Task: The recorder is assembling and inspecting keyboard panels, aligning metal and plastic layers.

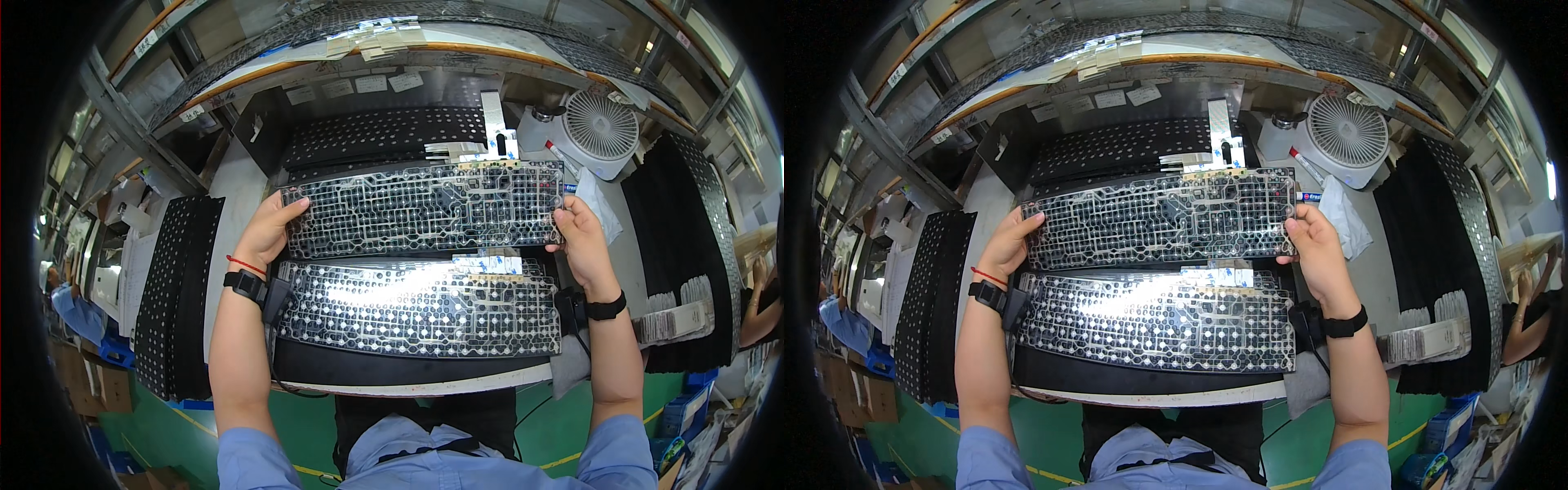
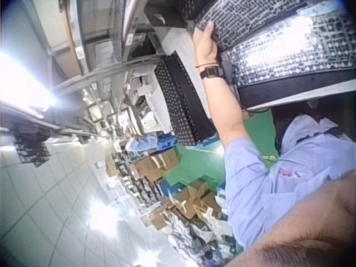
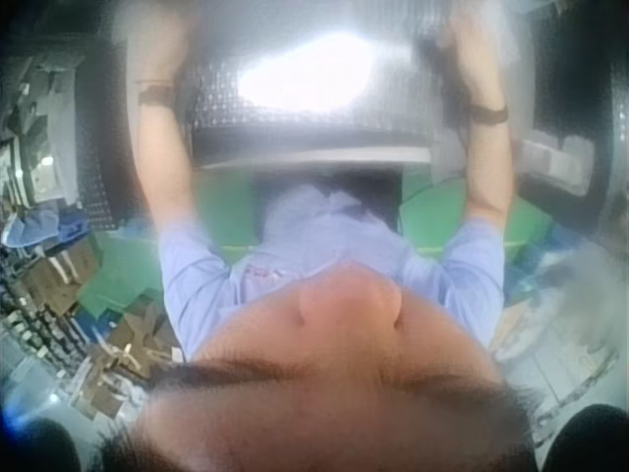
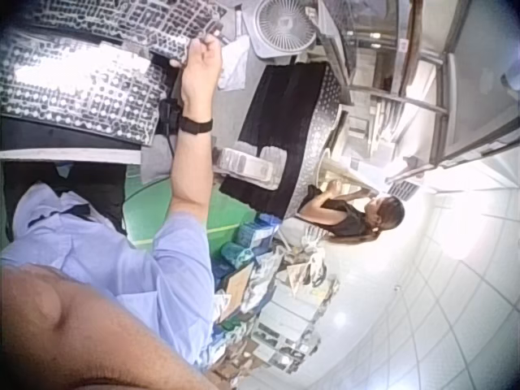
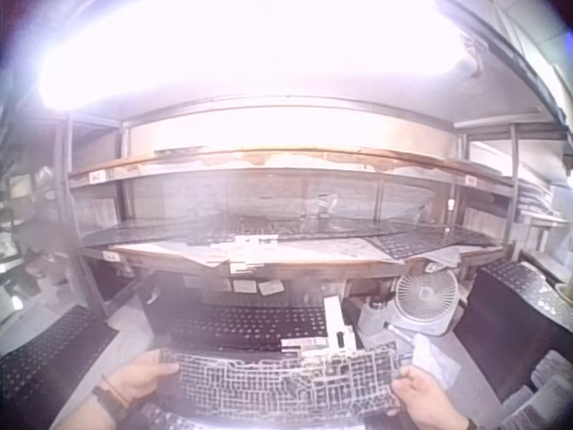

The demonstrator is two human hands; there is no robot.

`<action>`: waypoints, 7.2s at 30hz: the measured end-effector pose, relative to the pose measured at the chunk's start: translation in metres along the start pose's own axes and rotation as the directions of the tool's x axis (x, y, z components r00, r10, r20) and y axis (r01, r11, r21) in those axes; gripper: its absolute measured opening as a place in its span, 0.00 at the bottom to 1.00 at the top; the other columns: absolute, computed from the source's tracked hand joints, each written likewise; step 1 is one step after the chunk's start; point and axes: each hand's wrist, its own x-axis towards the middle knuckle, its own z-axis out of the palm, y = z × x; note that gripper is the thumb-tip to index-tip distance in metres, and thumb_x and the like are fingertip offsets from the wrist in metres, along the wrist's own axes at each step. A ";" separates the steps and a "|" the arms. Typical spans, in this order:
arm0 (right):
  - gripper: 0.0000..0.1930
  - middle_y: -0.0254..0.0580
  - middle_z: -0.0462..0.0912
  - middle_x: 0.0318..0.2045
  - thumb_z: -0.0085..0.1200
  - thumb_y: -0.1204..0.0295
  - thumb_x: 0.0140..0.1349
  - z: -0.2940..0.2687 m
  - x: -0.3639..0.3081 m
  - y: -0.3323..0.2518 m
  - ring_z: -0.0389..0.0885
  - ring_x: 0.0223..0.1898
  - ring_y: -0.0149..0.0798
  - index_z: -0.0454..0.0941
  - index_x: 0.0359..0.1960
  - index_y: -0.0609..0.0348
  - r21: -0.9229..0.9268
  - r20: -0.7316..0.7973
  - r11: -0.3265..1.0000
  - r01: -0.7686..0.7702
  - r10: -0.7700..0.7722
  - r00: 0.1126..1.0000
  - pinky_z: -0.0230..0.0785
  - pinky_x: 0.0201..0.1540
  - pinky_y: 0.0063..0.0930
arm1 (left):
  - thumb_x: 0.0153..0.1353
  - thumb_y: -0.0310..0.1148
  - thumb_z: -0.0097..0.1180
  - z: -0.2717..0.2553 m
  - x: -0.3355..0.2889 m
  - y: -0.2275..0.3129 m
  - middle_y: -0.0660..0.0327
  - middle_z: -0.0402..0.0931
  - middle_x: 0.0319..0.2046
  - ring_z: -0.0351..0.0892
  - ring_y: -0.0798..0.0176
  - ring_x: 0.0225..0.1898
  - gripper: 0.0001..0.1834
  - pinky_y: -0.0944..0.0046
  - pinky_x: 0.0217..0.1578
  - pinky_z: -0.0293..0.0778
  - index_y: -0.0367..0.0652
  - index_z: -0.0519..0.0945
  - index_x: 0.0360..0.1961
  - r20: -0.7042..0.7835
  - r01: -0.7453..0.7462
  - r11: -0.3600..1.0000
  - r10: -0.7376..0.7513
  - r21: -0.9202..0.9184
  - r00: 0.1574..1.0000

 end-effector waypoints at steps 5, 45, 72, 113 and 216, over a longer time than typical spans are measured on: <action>0.08 0.32 0.84 0.36 0.43 0.70 0.74 0.000 0.000 0.000 0.80 0.31 0.20 0.71 0.49 0.57 -0.002 0.002 1.000 -0.001 0.001 1.000 0.75 0.29 0.14 | 0.62 0.26 0.59 0.001 0.003 -0.004 0.58 0.81 0.45 0.80 0.67 0.44 0.15 0.65 0.50 0.75 0.35 0.75 0.50 -0.027 -0.029 0.998 0.030 0.051 0.999; 0.08 0.31 0.84 0.35 0.43 0.69 0.74 -0.004 0.001 0.002 0.80 0.30 0.20 0.72 0.47 0.57 0.021 -0.033 1.000 0.001 -0.001 0.999 0.74 0.28 0.13 | 0.69 0.35 0.53 -0.031 0.013 -0.013 0.70 0.78 0.31 0.73 0.77 0.31 0.08 0.75 0.36 0.70 0.42 0.80 0.41 -0.241 -0.050 0.992 0.076 0.114 0.968; 0.08 0.31 0.83 0.35 0.42 0.70 0.74 -0.005 0.003 0.003 0.80 0.30 0.20 0.72 0.47 0.56 -0.003 -0.046 1.000 -0.006 0.006 0.999 0.74 0.28 0.14 | 0.68 0.31 0.56 -0.039 0.016 -0.014 0.65 0.78 0.34 0.77 0.73 0.36 0.09 0.76 0.36 0.75 0.38 0.78 0.44 -0.321 -0.252 0.958 0.199 -0.134 0.926; 0.07 0.32 0.83 0.35 0.42 0.70 0.74 -0.005 0.003 0.004 0.80 0.29 0.19 0.72 0.46 0.57 0.026 -0.039 1.000 0.001 0.000 0.999 0.73 0.27 0.13 | 0.71 0.34 0.50 -0.021 0.012 -0.010 0.65 0.80 0.37 0.79 0.71 0.36 0.10 0.70 0.42 0.76 0.39 0.78 0.44 -0.196 -0.079 0.995 0.089 0.058 0.977; 0.06 0.31 0.82 0.36 0.43 0.73 0.72 -0.009 0.005 0.003 0.79 0.32 0.21 0.70 0.47 0.55 0.054 -0.079 0.997 0.051 -0.046 0.996 0.75 0.31 0.17 | 0.73 0.51 0.41 0.014 -0.007 0.020 0.59 0.79 0.31 0.78 0.70 0.28 0.27 0.76 0.25 0.71 0.37 0.66 0.58 -0.238 -0.005 0.987 -0.034 -0.159 0.971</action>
